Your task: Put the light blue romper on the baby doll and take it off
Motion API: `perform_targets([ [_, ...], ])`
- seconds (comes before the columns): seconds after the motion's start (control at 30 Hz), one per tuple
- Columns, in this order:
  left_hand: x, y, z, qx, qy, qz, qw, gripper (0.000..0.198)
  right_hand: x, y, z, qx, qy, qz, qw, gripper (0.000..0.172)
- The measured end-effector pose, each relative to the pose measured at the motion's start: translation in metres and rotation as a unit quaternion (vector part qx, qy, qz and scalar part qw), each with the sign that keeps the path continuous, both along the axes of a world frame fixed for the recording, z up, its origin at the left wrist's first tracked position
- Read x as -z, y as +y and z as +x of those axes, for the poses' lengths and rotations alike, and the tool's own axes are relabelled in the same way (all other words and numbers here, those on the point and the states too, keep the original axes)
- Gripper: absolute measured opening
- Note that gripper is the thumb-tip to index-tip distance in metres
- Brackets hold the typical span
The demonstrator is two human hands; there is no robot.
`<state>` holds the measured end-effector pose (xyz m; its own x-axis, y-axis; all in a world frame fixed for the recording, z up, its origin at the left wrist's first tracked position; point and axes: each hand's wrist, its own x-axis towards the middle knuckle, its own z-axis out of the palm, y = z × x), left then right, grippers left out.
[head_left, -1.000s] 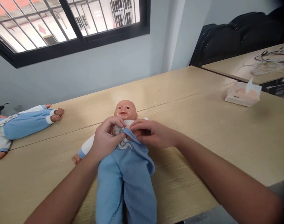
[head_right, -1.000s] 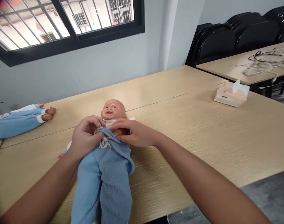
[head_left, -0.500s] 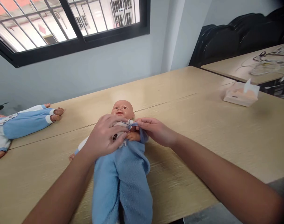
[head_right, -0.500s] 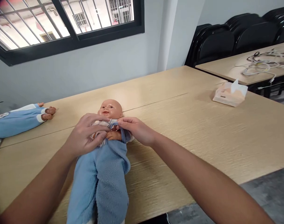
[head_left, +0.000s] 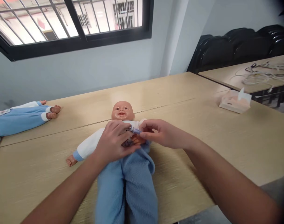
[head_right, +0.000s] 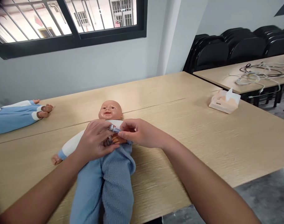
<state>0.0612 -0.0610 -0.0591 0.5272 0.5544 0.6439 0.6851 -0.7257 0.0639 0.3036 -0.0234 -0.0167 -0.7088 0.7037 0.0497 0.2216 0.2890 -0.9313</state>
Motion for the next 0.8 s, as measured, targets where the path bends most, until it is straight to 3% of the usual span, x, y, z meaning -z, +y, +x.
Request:
perform_targets([
  [0.1,0.001,-0.001,0.001,0.015,-0.006,0.025,1.000,0.030,0.001,0.004,0.008,-0.002,-0.045,-0.025,0.999,0.032],
  [0.23,0.000,-0.002,0.002,0.035,-0.001,0.054,0.998,0.042,0.009,0.009,0.013,0.003,-0.025,-0.113,0.993,0.038],
  [0.37,-0.004,-0.006,0.004,0.039,0.034,0.074,0.996,0.040,0.010,0.009,0.013,0.043,-0.055,-0.155,0.986,0.039],
  [0.5,-0.008,-0.012,0.008,0.041,0.044,0.049,0.997,0.034,0.008,0.001,0.008,0.069,-0.103,-0.033,0.992,0.028],
  [0.67,-0.013,-0.022,0.018,0.018,0.011,0.038,0.999,0.028,0.015,-0.011,0.003,0.177,-0.181,0.154,0.955,0.011],
  [0.73,-0.015,-0.027,0.022,0.008,0.004,0.021,1.000,0.026,0.018,-0.013,0.005,0.165,-0.162,0.172,0.958,0.008],
  [0.8,-0.016,-0.030,0.024,-0.001,0.009,0.001,1.000,0.023,0.018,-0.013,0.009,0.126,-0.130,0.134,0.974,0.013],
])
